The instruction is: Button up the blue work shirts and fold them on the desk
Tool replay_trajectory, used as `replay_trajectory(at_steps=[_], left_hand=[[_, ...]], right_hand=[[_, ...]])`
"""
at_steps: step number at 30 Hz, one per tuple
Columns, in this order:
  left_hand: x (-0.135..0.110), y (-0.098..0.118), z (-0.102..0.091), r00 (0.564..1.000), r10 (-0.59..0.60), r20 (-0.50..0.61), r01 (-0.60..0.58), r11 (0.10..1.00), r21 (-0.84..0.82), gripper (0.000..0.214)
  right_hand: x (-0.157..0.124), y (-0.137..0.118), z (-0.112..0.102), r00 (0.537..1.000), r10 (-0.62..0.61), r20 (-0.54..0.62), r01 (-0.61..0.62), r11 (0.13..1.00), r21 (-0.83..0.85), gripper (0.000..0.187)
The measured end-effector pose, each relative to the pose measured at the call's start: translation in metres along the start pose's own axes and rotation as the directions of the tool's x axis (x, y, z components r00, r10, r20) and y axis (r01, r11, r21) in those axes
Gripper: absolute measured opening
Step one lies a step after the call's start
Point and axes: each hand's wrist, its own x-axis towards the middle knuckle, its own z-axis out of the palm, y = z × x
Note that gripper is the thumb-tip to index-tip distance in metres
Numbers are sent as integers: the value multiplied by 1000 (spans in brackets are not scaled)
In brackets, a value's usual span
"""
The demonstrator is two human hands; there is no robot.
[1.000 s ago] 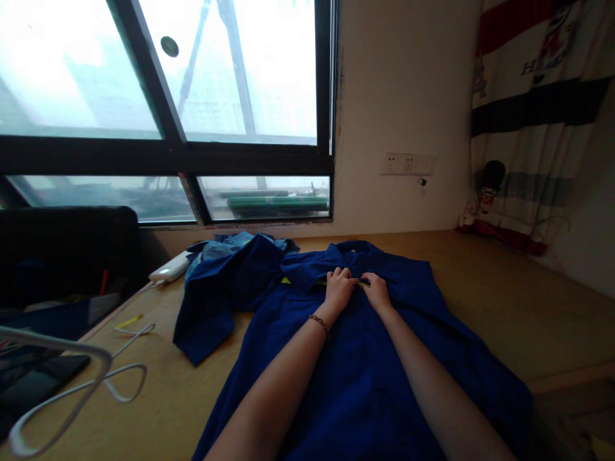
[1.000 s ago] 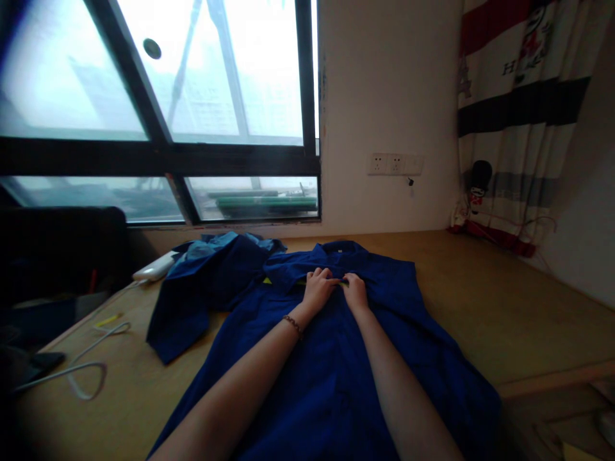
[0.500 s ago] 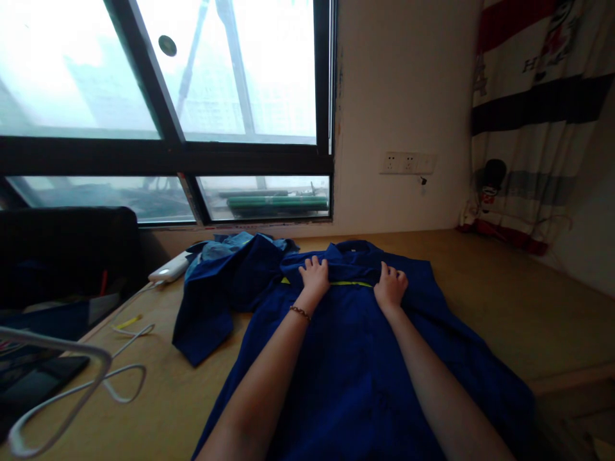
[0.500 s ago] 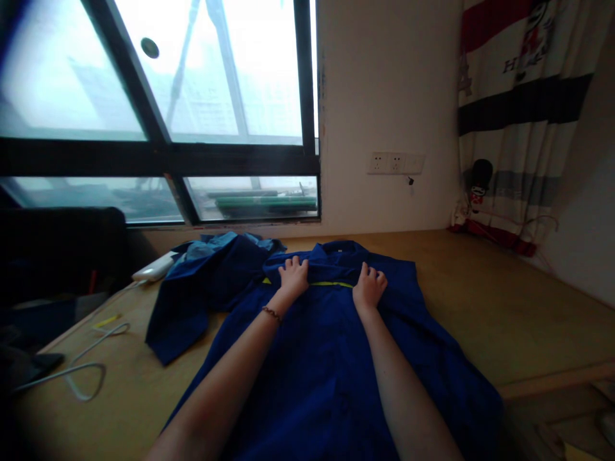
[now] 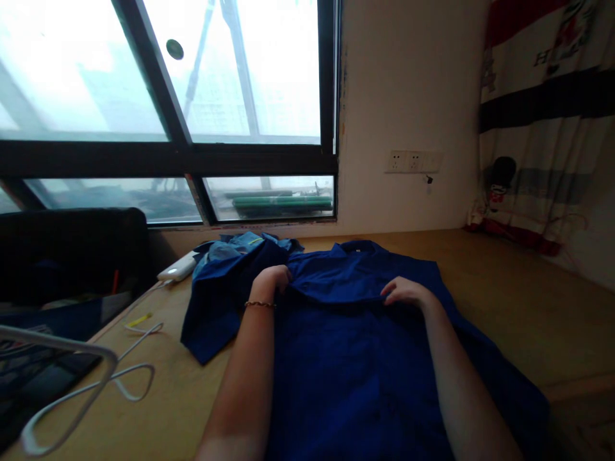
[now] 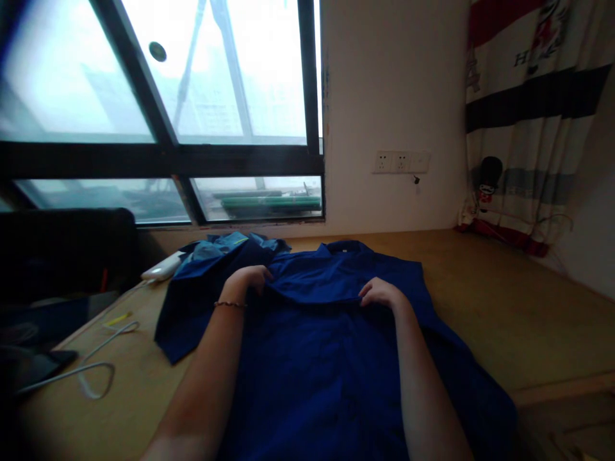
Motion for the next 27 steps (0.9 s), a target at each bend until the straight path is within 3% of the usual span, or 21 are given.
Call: replay_trajectory(at_steps=[1,2,4,6,9,11,12,15,16,17,18,19,20,21,22,23,24,27], left_hand=[[-2,-3,-4,998,41,53,-41,999,-10,59],[-3,-3,-8,992,89,86,-87,996,-31,69],[-5,5,-8,982,176,65,-170,982,-88,84],[-5,22,2,978,200,52,-193,975,-111,88],[1,53,30,997,53,55,-49,997,-65,88],[7,63,43,998,-59,4,59,997,-46,90],[9,63,45,999,-47,-4,46,997,-68,88],[10,41,30,993,42,-113,-62,982,-181,64],[8,29,21,979,3,-203,-50,973,-226,54],[6,15,12,943,-95,-319,1,959,-283,48],[2,2,3,858,-244,-453,69,927,-369,45],[-1,-12,-5,712,-412,-569,116,868,-483,44],[-4,-25,-10,523,-574,-630,118,781,-613,45],[-7,-37,-13,346,-706,-618,77,678,-731,46],[-9,-48,-15,222,-798,-560,24,579,-815,47],[-10,-58,-15,152,-859,-489,-17,492,-870,48],[-11,-66,-14,119,-897,-427,-29,426,-904,50],[-16,-78,-13,78,-954,-291,67,296,-953,51]], right_hand=[[-1,2,-4,991,-94,90,83,990,112,33],[0,4,-5,983,-164,87,144,969,203,40],[6,8,1,985,-137,-105,157,963,220,55],[17,14,16,940,52,-337,-30,997,71,69],[37,28,39,815,249,-524,-353,930,-107,82],[47,39,46,777,264,-571,-419,894,-157,81],[51,44,47,768,258,-586,-429,887,-172,80],[57,54,45,756,241,-608,-434,881,-190,77],[58,55,45,753,238,-614,-433,881,-190,76],[59,56,44,748,235,-621,-434,881,-189,75],[59,55,45,743,230,-628,-433,881,-189,73],[59,55,45,739,224,-635,-431,882,-190,71],[58,54,46,737,217,-640,-427,884,-191,69],[58,53,46,734,213,-645,-425,885,-192,68],[57,51,47,733,210,-647,-423,885,-192,67],[57,51,48,731,209,-649,-424,885,-192,66],[56,50,48,729,211,-651,-427,884,-192,65],[56,49,48,723,217,-656,-436,880,-189,63]])
